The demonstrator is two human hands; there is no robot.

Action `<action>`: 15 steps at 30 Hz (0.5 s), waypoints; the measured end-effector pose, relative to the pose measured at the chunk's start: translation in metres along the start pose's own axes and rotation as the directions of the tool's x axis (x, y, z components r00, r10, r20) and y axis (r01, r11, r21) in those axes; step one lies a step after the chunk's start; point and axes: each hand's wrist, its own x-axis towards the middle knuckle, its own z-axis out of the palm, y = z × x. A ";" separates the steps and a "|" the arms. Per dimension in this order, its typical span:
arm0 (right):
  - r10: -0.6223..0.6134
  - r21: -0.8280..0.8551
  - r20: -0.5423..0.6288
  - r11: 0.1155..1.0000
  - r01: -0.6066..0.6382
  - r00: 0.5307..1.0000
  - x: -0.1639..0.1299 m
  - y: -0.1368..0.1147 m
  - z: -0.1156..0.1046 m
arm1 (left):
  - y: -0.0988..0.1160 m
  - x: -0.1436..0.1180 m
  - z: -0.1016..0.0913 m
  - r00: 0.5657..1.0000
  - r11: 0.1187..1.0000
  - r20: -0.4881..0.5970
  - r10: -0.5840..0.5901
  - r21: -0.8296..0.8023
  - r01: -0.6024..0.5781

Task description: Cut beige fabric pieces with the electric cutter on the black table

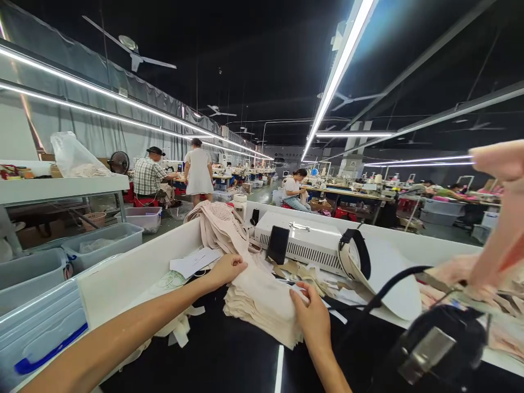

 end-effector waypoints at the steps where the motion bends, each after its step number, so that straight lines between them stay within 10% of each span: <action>1: -0.024 -0.019 0.015 1.000 0.025 1.000 0.002 0.005 0.002 | -0.004 -0.001 0.002 0.999 0.999 0.019 -0.036 0.024 0.035; 8: -0.247 -0.103 0.067 0.962 0.253 0.967 -0.006 0.024 0.007 | -0.006 -0.017 -0.004 0.992 0.983 0.062 -0.114 0.151 0.104; 15: -0.338 -0.050 0.150 0.936 0.348 0.929 -0.057 0.012 -0.010 | -0.016 -0.074 -0.090 0.998 0.892 0.027 -0.058 0.450 0.040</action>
